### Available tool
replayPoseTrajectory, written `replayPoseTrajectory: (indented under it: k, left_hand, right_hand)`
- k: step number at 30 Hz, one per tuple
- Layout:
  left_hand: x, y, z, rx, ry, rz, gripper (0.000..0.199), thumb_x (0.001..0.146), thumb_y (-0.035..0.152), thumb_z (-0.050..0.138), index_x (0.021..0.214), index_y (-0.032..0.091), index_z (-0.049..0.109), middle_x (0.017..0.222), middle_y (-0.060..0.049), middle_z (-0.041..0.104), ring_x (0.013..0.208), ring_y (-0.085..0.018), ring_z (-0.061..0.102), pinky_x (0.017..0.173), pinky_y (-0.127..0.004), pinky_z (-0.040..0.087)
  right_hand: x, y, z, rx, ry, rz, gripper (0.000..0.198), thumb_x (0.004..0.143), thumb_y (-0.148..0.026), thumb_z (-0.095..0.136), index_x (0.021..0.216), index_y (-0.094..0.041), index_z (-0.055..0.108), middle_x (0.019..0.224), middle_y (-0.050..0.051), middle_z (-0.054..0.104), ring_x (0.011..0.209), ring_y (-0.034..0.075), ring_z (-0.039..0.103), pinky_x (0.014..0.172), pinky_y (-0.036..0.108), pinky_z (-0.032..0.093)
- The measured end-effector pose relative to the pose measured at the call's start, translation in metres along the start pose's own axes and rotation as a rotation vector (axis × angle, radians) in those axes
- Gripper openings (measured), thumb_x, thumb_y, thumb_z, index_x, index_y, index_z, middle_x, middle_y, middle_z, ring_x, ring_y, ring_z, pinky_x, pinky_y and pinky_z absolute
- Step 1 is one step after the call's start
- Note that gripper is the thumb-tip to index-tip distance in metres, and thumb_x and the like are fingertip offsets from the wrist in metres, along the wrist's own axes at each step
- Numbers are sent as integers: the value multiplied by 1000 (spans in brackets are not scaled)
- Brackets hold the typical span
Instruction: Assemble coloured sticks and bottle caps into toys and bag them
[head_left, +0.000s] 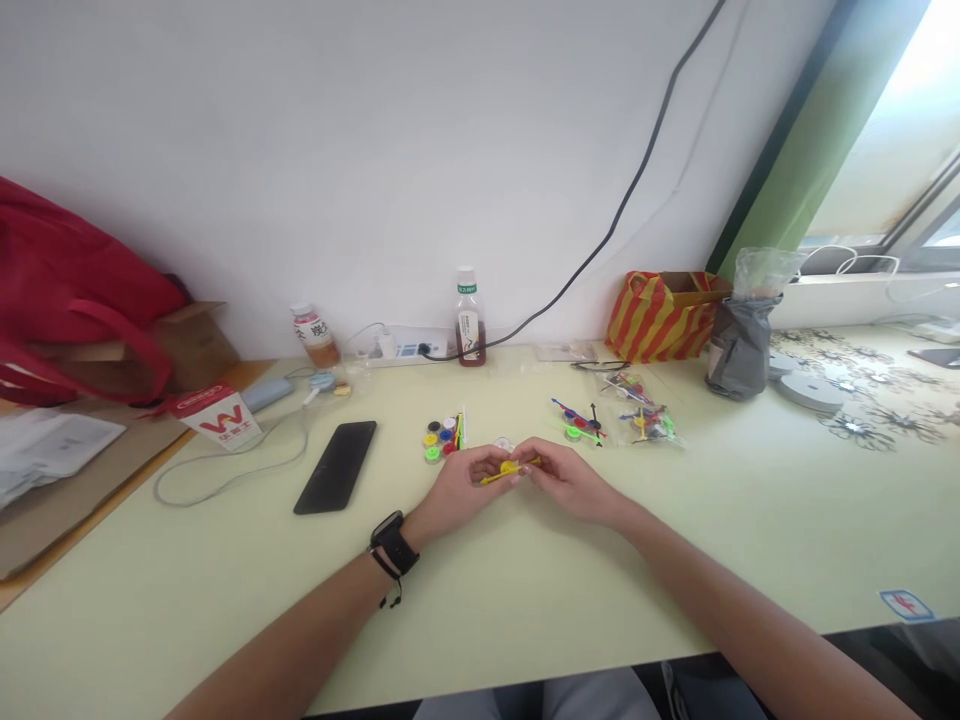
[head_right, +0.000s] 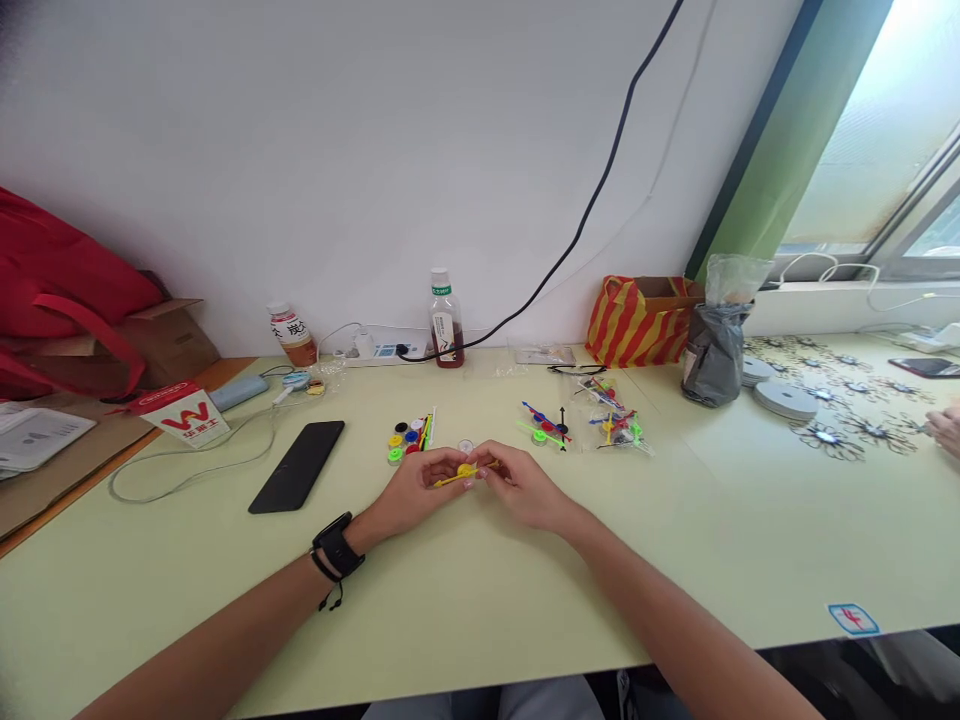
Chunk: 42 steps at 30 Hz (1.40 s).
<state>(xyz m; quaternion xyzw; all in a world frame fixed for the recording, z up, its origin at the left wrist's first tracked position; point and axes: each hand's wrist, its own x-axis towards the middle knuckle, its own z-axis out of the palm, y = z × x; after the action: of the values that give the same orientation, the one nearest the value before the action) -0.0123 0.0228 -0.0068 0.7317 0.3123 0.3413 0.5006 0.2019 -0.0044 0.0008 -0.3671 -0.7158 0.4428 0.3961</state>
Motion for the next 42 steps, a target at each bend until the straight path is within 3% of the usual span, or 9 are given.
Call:
replayPoseTrajectory:
  k: [5,11,18,27,31,35,38,40,42]
  left_hand:
    - [0,-3,-1,8,20,20,28,91,38,74,110,17,74,107,-9,77,100,-23,72,92,-36,58]
    - [-1,-8,-4,100,89,52,24,88,37,77,102,17,76,105,-9,78,97,-23,73,92,-38,59]
    - [-1,-3,-6,158,42,86,20,88,36,76,94,17,77,99,-8,78,93,-22,72,90,-37,59]
    - [-2,6,0,-70,14,43,26,93,38,72,106,16,76,112,-13,75,104,-24,70,96,-40,58]
    - [1,0,-2,-133,62,-8,33,86,38,80,112,17,75,103,-10,76,95,-21,72,92,-38,60]
    - [4,-9,-5,-210,128,-34,31,81,36,86,102,16,76,99,-8,77,91,-19,72,92,-38,61]
    - [5,-9,-6,-249,170,-45,31,79,35,87,101,17,76,101,-8,77,92,-19,73,93,-38,61]
    - [5,-6,-6,-261,202,-49,31,78,35,88,100,17,76,101,-8,77,92,-19,73,92,-38,61]
    - [5,-4,-7,-261,226,-51,32,77,36,89,99,16,76,99,-8,77,90,-19,73,91,-38,62]
  right_hand:
    - [-1,2,0,-55,-3,31,17,100,-36,54,109,-23,60,97,4,68,89,19,63,74,30,49]
    - [1,4,-6,-72,65,40,24,99,-46,57,105,-23,59,74,-4,47,65,14,44,58,26,37]
    - [1,2,-7,2,29,44,29,98,-50,58,106,-23,59,75,-4,44,66,14,41,60,27,35]
    - [2,1,-9,52,89,45,29,99,-49,56,112,-23,59,81,-2,49,67,14,44,60,27,38]
    - [2,4,-10,-14,209,26,38,97,-46,59,130,-27,57,101,3,57,69,13,52,60,27,45]
    - [1,4,-12,-180,251,-78,32,99,-41,55,126,-27,67,96,5,58,75,16,56,62,29,48]
    - [-1,0,-11,-165,235,-67,41,100,-42,54,139,-29,58,97,3,57,70,14,52,62,28,48]
    - [-2,-3,-9,-128,205,-37,36,100,-47,54,129,-27,63,100,3,57,68,13,51,62,28,47]
    - [-3,-5,-9,-99,96,-7,40,102,-53,49,92,-22,71,89,2,57,67,13,51,63,28,46]
